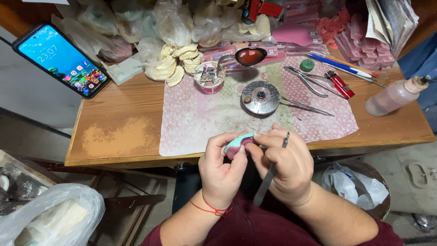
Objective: Preparing and refining dental impression molds by applying and shaping materials with specialized tools.
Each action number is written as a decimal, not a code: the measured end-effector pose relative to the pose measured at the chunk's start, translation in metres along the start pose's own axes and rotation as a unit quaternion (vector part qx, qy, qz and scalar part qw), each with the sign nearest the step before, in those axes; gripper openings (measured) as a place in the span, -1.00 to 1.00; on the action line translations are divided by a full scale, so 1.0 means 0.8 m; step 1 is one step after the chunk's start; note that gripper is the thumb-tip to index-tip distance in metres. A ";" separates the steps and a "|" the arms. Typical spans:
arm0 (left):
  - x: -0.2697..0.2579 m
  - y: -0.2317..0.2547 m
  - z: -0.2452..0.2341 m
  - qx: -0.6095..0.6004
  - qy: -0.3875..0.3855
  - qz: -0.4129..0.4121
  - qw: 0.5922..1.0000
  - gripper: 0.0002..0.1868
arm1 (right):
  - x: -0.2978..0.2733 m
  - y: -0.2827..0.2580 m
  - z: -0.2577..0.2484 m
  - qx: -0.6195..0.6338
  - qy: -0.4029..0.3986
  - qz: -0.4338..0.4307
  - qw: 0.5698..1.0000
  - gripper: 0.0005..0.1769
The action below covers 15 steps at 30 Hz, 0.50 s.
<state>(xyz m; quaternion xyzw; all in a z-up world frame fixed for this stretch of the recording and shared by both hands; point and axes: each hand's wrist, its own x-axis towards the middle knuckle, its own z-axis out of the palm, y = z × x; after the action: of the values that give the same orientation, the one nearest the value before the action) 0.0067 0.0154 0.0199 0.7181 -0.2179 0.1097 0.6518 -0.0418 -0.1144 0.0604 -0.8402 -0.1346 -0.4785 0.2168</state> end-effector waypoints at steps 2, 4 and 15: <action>0.000 -0.003 0.001 0.003 0.000 0.020 1.000 -0.74 | 0.003 -0.003 0.000 0.015 0.005 0.010 1.000 -0.60; 0.001 -0.005 0.003 0.005 0.000 0.039 0.999 -0.74 | 0.006 -0.006 0.000 0.031 0.010 0.020 0.999 -0.60; 0.016 -0.022 -0.004 0.032 -0.026 -0.064 0.997 -0.77 | -0.001 0.014 -0.049 0.296 0.110 0.260 0.913 -0.60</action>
<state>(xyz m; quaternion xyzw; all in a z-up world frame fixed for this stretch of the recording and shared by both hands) 0.0264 0.0173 0.0105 0.7536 -0.1850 0.0559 0.6282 -0.0669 -0.1434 0.0749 -0.6849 -0.0221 -0.4334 0.5853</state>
